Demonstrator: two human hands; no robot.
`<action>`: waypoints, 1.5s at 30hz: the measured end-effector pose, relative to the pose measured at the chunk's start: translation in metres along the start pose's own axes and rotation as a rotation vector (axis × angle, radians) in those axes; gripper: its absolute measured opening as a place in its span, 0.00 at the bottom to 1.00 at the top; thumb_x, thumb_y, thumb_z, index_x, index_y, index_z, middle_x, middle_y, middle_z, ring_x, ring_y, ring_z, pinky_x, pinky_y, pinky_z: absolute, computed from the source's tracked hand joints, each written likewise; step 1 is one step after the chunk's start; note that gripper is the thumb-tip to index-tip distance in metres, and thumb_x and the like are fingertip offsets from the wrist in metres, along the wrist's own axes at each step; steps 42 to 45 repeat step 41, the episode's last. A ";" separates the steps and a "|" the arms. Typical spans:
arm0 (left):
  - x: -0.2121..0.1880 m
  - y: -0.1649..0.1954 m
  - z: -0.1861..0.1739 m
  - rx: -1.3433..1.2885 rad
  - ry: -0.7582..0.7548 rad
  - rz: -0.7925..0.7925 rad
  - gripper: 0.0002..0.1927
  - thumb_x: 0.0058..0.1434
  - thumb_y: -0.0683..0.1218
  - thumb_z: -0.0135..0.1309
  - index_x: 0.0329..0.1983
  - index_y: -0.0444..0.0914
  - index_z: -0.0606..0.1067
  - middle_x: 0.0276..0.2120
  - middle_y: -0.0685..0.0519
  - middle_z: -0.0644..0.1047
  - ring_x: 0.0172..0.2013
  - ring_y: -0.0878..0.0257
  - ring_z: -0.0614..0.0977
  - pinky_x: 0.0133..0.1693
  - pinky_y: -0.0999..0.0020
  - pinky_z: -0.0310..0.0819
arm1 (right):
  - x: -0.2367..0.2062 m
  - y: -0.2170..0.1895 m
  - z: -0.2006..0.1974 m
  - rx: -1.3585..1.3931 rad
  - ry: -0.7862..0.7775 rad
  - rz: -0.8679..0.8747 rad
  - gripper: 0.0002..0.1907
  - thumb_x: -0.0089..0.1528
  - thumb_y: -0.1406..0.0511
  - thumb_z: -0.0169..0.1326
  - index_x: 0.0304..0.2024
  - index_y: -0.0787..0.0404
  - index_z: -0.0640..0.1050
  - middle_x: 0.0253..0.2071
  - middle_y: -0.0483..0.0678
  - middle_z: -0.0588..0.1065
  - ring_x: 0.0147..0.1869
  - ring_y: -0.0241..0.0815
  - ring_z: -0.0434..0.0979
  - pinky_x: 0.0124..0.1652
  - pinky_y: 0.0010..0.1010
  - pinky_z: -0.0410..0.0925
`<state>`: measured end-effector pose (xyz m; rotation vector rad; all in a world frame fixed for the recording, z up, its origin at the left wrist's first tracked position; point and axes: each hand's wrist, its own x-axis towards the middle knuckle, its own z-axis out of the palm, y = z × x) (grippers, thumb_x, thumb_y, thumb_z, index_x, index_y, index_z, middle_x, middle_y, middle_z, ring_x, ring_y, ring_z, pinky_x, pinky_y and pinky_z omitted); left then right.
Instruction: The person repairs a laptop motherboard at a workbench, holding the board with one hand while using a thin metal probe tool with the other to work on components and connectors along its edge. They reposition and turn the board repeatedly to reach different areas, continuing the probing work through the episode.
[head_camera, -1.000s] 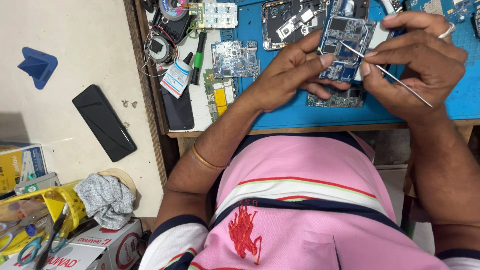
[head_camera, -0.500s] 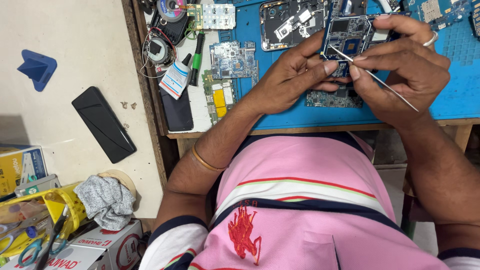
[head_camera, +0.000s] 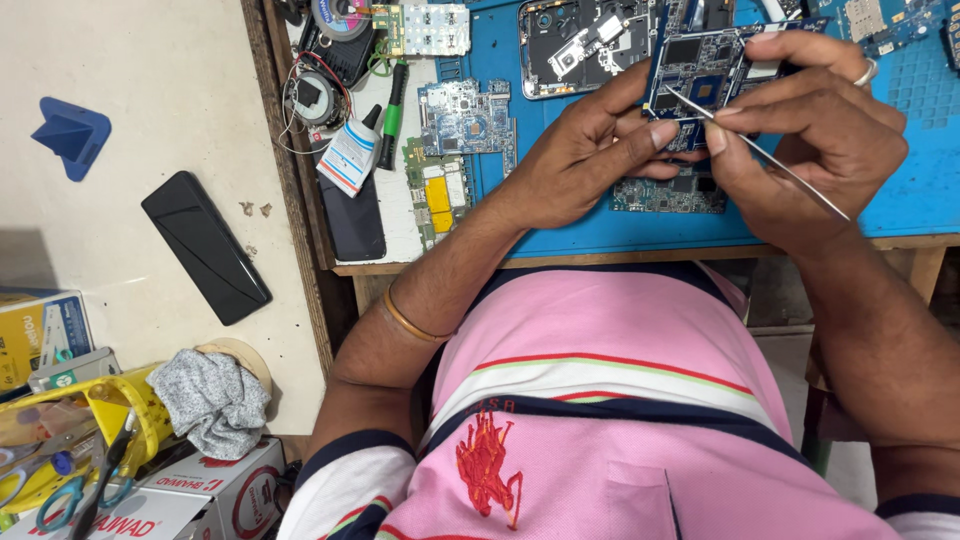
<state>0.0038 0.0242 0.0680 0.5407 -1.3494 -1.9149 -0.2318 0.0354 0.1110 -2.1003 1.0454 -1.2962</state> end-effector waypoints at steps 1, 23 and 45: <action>0.000 0.000 0.000 -0.002 0.000 0.003 0.26 0.83 0.49 0.46 0.78 0.40 0.53 0.62 0.47 0.76 0.59 0.59 0.83 0.58 0.65 0.86 | 0.000 0.000 -0.001 0.010 0.002 0.017 0.06 0.60 0.73 0.66 0.37 0.69 0.82 0.38 0.57 0.81 0.61 0.54 0.79 0.60 0.39 0.69; 0.004 0.012 -0.010 0.081 0.370 0.261 0.19 0.77 0.43 0.57 0.67 0.40 0.68 0.56 0.50 0.79 0.48 0.71 0.84 0.46 0.76 0.85 | 0.004 -0.002 0.000 -0.003 -0.032 -0.106 0.06 0.63 0.79 0.65 0.38 0.73 0.78 0.41 0.61 0.80 0.51 0.54 0.84 0.49 0.33 0.75; 0.005 0.003 -0.017 0.049 0.483 0.255 0.18 0.77 0.49 0.57 0.65 0.35 0.73 0.42 0.48 0.84 0.42 0.67 0.85 0.44 0.74 0.85 | -0.010 0.011 -0.012 -0.119 -0.013 0.014 0.08 0.71 0.76 0.59 0.52 0.68 0.80 0.46 0.60 0.81 0.49 0.46 0.83 0.46 0.25 0.71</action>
